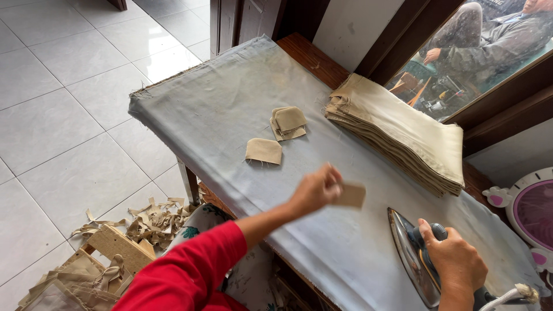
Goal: The person irons small beige fabric pieces on a covered ironing board using a steam iron. They repeatedly pick up pieces, iron them, and place them into a neat stack on the board.
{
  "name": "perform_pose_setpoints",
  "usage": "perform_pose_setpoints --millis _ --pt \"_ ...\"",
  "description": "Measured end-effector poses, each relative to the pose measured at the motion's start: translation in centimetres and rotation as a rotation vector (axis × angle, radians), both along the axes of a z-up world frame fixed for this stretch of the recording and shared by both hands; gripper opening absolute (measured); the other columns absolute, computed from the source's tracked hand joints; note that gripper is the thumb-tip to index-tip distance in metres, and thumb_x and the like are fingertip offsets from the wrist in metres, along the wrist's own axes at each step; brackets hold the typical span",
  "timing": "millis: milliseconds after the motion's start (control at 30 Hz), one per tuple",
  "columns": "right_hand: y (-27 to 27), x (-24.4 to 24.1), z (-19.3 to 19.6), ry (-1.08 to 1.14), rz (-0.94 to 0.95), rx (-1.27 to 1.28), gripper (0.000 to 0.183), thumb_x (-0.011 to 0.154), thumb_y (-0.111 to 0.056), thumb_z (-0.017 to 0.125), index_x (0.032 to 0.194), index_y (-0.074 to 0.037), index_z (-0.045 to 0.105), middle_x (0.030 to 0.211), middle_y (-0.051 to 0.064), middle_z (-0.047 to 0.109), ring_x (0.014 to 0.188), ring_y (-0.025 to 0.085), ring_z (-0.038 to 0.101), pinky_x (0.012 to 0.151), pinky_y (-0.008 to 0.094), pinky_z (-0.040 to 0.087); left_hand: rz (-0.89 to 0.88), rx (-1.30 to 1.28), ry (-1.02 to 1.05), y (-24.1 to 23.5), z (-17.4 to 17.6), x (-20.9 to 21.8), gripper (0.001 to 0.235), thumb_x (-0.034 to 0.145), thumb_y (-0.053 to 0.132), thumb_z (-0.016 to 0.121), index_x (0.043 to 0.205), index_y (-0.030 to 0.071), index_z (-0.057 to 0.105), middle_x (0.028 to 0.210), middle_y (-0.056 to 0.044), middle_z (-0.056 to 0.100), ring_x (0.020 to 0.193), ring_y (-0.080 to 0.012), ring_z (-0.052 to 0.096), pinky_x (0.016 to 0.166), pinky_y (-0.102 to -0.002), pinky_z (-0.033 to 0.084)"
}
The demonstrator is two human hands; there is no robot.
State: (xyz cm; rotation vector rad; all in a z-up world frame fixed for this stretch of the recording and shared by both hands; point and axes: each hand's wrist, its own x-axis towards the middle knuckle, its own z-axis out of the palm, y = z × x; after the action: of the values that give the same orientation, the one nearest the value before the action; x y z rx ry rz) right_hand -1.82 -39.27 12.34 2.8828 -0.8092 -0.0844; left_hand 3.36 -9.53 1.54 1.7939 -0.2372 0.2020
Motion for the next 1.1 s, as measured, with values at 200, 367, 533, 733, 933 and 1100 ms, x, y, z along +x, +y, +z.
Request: perform_pose_setpoints --millis 200,367,533,733,933,1100 --pt "0.3 -0.2 0.2 -0.016 0.009 0.009 0.081 0.094 -0.089 0.033 0.117 -0.024 0.075 0.108 0.019 0.081 0.106 0.043 0.073 0.085 0.05 0.055 0.428 0.003 0.04 11.7 0.8 10.4 0.052 0.085 0.034 0.074 0.13 0.017 0.054 0.113 -0.008 0.07 0.093 -0.0246 0.07 0.077 -0.038 0.055" --pt "0.3 0.0 0.2 -0.002 -0.005 0.009 0.083 0.092 -0.091 0.032 0.118 -0.024 0.075 0.109 0.019 0.082 0.106 0.042 0.074 0.085 0.049 0.055 0.473 0.56 0.256 18.7 -3.7 7.8 0.05 0.089 0.052 0.064 0.128 0.021 0.063 0.131 -0.009 0.057 0.124 -0.0344 0.052 0.1 -0.049 0.046" --pt "0.2 0.0 0.1 0.005 -0.003 0.008 0.083 0.094 -0.09 0.033 0.118 -0.022 0.074 0.109 0.02 0.081 0.107 0.043 0.073 0.086 0.05 0.054 0.307 0.666 0.339 18.3 -1.8 4.0 0.033 0.091 0.051 0.07 0.099 0.019 0.068 0.124 -0.008 0.055 0.12 -0.0326 0.05 0.098 -0.045 0.047" --pt "0.5 -0.1 0.2 -0.013 0.002 0.01 0.08 0.094 -0.087 0.034 0.121 -0.022 0.073 0.109 0.021 0.08 0.107 0.044 0.072 0.086 0.051 0.053 -0.062 0.2 0.403 8.6 3.4 0.3 0.024 0.079 0.035 0.073 0.095 0.02 0.064 0.088 -0.003 0.074 0.075 -0.0149 0.066 0.058 -0.032 0.051" --pt "0.6 -0.5 0.5 -0.038 0.026 0.04 0.078 0.095 -0.083 0.036 0.115 -0.018 0.073 0.108 0.023 0.079 0.107 0.047 0.071 0.086 0.053 0.052 -0.354 0.393 0.179 2.0 -0.6 0.5 0.044 0.089 0.045 0.07 0.119 0.013 0.062 0.113 -0.008 0.073 0.099 -0.0235 0.068 0.081 -0.036 0.051" --pt "-0.7 -0.2 -1.1 -0.1 0.086 -0.016 0.077 0.094 -0.083 0.038 0.116 -0.019 0.074 0.099 0.018 0.079 0.099 0.043 0.072 0.079 0.051 0.055 -0.019 0.232 -0.081 6.3 -6.5 1.6 0.018 0.096 0.02 0.062 0.109 0.012 0.069 0.108 -0.008 0.074 0.099 -0.025 0.069 0.089 -0.037 0.052"
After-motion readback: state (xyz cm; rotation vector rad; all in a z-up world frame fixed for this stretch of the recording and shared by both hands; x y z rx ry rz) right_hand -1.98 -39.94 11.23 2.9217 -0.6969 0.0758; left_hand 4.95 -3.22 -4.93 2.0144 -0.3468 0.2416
